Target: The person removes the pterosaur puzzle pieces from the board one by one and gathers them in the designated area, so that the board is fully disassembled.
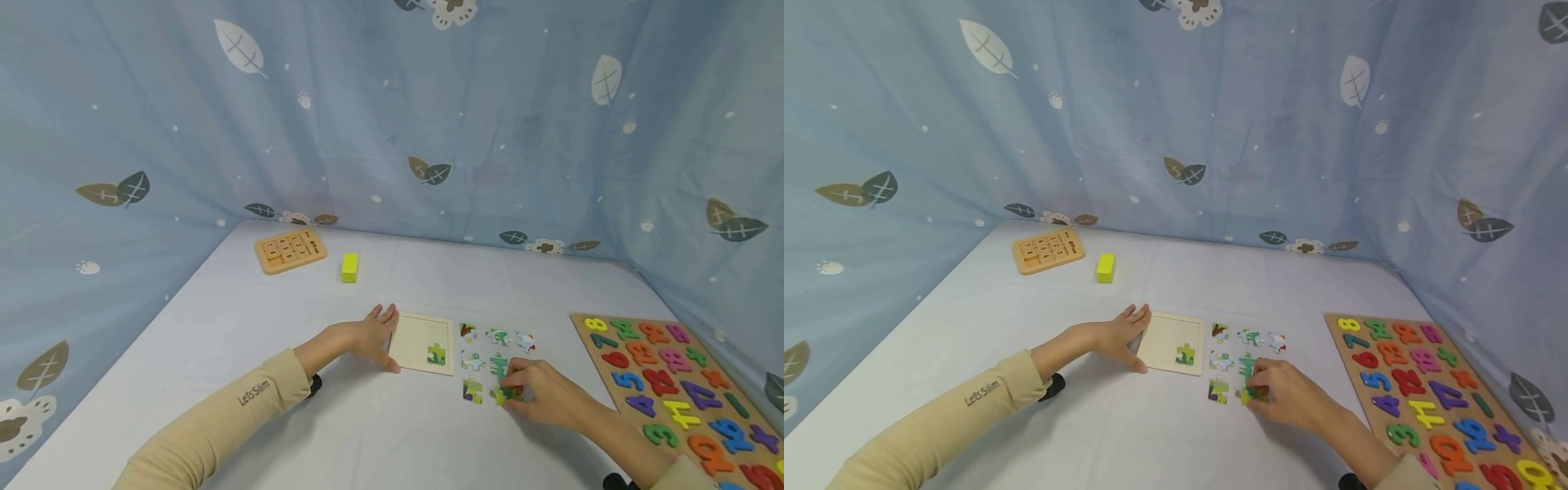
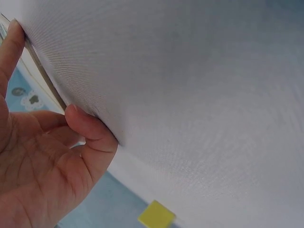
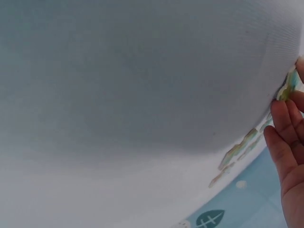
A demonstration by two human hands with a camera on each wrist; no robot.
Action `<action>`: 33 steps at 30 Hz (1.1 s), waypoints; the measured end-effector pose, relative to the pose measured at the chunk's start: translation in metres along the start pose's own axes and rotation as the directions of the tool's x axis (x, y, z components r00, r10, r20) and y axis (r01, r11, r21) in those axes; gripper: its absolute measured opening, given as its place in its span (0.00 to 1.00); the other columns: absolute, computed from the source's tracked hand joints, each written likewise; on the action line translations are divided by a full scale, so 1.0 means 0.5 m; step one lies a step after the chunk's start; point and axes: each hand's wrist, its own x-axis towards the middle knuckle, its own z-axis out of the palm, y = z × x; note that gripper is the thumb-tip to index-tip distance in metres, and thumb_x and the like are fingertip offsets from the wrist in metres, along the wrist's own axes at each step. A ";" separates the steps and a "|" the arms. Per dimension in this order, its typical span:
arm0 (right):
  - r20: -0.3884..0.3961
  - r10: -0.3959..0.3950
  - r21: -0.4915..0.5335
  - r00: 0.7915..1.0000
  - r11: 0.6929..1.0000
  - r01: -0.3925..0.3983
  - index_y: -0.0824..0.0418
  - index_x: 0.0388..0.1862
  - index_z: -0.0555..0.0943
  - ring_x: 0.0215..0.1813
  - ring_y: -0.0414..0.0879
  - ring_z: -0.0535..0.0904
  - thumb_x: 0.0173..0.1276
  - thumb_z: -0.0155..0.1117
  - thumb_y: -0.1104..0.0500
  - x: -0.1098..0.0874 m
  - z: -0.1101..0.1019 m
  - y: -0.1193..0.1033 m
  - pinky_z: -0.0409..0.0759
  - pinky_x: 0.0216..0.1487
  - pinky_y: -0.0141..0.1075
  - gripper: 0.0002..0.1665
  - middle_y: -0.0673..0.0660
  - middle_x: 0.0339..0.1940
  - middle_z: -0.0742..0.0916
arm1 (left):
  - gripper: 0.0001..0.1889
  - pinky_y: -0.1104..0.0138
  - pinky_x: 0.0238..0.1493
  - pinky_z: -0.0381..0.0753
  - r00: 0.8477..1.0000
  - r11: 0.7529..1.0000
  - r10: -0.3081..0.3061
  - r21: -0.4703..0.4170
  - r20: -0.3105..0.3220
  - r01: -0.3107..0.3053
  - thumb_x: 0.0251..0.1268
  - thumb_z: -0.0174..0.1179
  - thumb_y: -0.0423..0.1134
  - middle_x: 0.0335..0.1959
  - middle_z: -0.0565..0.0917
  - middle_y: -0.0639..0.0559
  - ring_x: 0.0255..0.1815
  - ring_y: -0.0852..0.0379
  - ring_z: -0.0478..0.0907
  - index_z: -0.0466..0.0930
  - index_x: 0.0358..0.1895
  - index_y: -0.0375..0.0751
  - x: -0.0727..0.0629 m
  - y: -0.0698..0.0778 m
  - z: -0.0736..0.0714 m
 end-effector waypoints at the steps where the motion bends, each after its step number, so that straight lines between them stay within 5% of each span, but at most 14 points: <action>1: 0.008 0.004 -0.001 1.000 1.000 -0.004 0.67 0.40 0.87 0.30 0.29 0.70 0.54 0.74 0.59 0.000 0.000 -0.001 0.73 0.29 0.26 0.16 0.44 0.32 0.80 | 0.57 0.50 0.77 0.45 1.000 1.000 0.001 0.000 0.001 -0.001 0.57 0.65 0.59 0.80 0.35 0.45 0.80 0.43 0.27 0.36 0.77 0.35 0.000 0.000 0.000; 10: 0.056 0.038 -0.041 0.998 0.999 -0.036 0.71 0.41 0.86 0.29 0.30 0.68 0.56 0.72 0.61 0.001 -0.001 -0.018 0.72 0.28 0.25 0.16 0.45 0.32 0.79 | 0.58 0.50 0.77 0.46 1.000 1.000 0.003 0.010 -0.004 -0.003 0.56 0.65 0.59 0.80 0.35 0.45 0.80 0.43 0.28 0.36 0.77 0.36 0.003 -0.002 0.002; 20: 0.050 0.047 -0.106 0.998 0.993 -0.041 0.63 0.34 0.88 0.27 0.33 0.67 0.53 0.75 0.59 0.016 -0.016 -0.041 0.68 0.25 0.26 0.10 0.44 0.25 0.76 | 0.58 0.51 0.77 0.45 1.000 1.000 0.021 0.004 -0.008 -0.021 0.57 0.66 0.58 0.79 0.36 0.42 0.80 0.41 0.29 0.37 0.76 0.32 -0.002 0.001 0.001; 33: -0.040 0.009 -0.065 0.999 0.998 -0.012 0.68 0.43 0.85 0.29 0.35 0.75 0.57 0.73 0.58 0.098 -0.017 -0.053 0.74 0.28 0.25 0.18 0.51 0.31 0.82 | 0.57 0.52 0.77 0.44 1.000 1.000 0.014 0.010 -0.009 -0.014 0.57 0.65 0.58 0.80 0.36 0.43 0.80 0.42 0.29 0.37 0.77 0.34 -0.001 -0.001 0.002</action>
